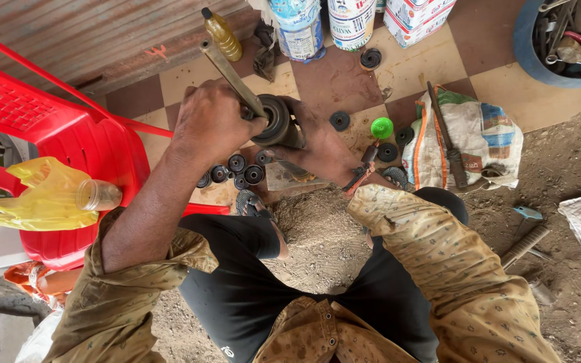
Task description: The person sits on the floor and assembles a cylindrical mechanical component by inserting a metal rod, attaching black circular parts, and using a metal bar to press them into place. They handle small metal rings and clips, placing them onto the assembly and securing them with their hands.
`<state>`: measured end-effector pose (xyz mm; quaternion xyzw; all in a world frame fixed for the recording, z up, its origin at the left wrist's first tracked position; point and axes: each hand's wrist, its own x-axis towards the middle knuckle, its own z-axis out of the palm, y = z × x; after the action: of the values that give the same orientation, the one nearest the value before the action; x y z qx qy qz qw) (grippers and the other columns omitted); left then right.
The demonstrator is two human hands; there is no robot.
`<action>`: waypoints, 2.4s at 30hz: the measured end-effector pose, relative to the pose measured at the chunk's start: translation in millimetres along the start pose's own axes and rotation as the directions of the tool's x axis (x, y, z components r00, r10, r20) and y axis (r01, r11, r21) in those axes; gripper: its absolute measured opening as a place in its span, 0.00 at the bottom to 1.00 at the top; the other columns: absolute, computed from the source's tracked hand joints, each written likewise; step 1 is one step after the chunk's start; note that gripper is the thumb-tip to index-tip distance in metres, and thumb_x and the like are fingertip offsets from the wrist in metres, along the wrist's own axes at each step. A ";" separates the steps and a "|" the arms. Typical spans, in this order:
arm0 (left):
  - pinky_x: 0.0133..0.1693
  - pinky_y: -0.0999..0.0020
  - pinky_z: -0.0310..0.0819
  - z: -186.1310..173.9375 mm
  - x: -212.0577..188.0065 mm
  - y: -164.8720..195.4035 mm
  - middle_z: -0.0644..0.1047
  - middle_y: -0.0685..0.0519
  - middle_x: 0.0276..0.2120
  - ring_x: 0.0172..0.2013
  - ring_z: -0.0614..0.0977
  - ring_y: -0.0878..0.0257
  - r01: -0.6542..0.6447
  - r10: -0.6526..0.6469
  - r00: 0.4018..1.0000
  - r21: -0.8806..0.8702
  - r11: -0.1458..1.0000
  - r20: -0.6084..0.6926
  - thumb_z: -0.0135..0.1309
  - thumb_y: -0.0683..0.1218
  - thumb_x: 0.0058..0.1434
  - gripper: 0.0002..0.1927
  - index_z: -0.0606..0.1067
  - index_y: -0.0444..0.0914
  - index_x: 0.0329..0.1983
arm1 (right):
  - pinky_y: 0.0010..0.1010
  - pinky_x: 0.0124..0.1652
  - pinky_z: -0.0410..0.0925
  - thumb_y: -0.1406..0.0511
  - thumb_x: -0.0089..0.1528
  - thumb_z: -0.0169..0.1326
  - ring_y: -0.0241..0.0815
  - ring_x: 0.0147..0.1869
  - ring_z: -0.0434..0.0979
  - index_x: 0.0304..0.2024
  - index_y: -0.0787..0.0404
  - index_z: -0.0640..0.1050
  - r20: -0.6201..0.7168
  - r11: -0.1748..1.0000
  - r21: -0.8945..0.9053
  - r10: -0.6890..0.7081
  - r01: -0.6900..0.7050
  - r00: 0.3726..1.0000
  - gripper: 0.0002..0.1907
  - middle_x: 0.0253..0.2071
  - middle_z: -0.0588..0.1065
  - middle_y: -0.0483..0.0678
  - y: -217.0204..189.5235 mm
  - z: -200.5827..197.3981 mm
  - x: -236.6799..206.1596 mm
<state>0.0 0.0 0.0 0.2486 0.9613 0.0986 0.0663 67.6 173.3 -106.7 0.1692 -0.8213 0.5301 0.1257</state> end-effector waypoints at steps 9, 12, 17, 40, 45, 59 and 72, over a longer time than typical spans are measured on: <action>0.50 0.57 0.76 5.6 -5.8 7.5 0.83 0.48 0.33 0.40 0.85 0.55 0.100 -0.101 0.993 0.016 0.995 0.054 0.67 0.55 0.52 0.18 0.83 0.39 0.38 | 0.43 0.61 0.70 0.58 0.57 0.72 0.59 0.66 0.75 0.68 0.70 0.63 -0.022 1.000 0.030 -0.003 0.004 1.000 0.46 0.61 0.74 0.61 -15.0 -4.2 -5.7; 0.49 0.57 0.77 8.8 -7.4 8.1 0.83 0.46 0.33 0.39 0.85 0.54 0.117 -0.118 0.992 0.011 0.993 0.044 0.68 0.55 0.51 0.19 0.83 0.37 0.37 | 0.43 0.60 0.70 0.58 0.56 0.72 0.59 0.65 0.75 0.68 0.69 0.63 -0.027 1.000 0.012 0.001 -0.001 1.000 0.46 0.60 0.74 0.62 -16.1 -4.2 -8.9; 0.49 0.57 0.77 15.0 -8.5 8.2 0.83 0.45 0.33 0.39 0.85 0.54 0.117 -0.118 0.992 0.010 0.993 0.053 0.67 0.55 0.51 0.19 0.84 0.36 0.36 | 0.43 0.60 0.70 0.57 0.56 0.73 0.59 0.65 0.76 0.67 0.69 0.63 -0.028 1.000 0.029 -0.011 0.012 1.000 0.47 0.61 0.74 0.62 -14.9 -6.1 -12.9; 0.45 0.57 0.79 22.6 -6.8 4.1 0.83 0.44 0.32 0.35 0.85 0.50 -0.055 0.054 0.994 -0.008 0.998 -0.090 0.68 0.55 0.52 0.17 0.85 0.37 0.35 | 0.41 0.60 0.70 0.56 0.55 0.73 0.58 0.64 0.76 0.68 0.68 0.61 0.047 0.998 0.015 0.068 -0.068 0.997 0.49 0.61 0.73 0.61 -12.7 -17.0 -15.6; 0.38 0.56 0.79 29.2 -10.9 -3.6 0.84 0.48 0.32 0.31 0.85 0.52 -0.123 0.121 0.992 0.190 0.974 0.022 0.66 0.58 0.60 0.17 0.86 0.42 0.41 | 0.43 0.67 0.67 0.57 0.56 0.71 0.58 0.68 0.73 0.69 0.68 0.62 -0.024 1.000 0.013 -0.028 0.028 0.999 0.46 0.63 0.71 0.62 3.6 -14.3 -22.7; 0.45 0.74 0.72 88.2 -26.5 -17.8 0.82 0.48 0.45 0.39 0.78 0.66 -0.283 0.110 0.908 -0.400 0.871 -0.404 0.66 0.34 0.68 0.10 0.81 0.31 0.51 | 0.47 0.67 0.69 0.47 0.69 0.57 0.58 0.71 0.73 0.72 0.69 0.64 0.008 0.953 -0.302 -0.018 0.020 1.000 0.40 0.69 0.69 0.62 35.3 -130.2 -104.0; 0.50 0.74 0.66 128.2 -31.0 -30.2 0.75 0.45 0.53 0.49 0.75 0.63 -0.313 -0.058 0.848 -0.586 0.747 -0.527 0.63 0.32 0.65 0.21 0.72 0.25 0.59 | 0.34 0.35 0.71 0.60 0.68 0.50 0.45 0.37 0.75 0.41 0.60 0.78 -0.185 0.229 -0.220 0.945 -0.948 0.271 0.10 0.38 0.76 0.53 189.4 -65.8 -336.4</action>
<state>35.4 -21.0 -128.8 0.2419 0.8269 0.4940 -0.1170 298.0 354.2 -366.6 -0.3848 -0.8221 0.3732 -0.1919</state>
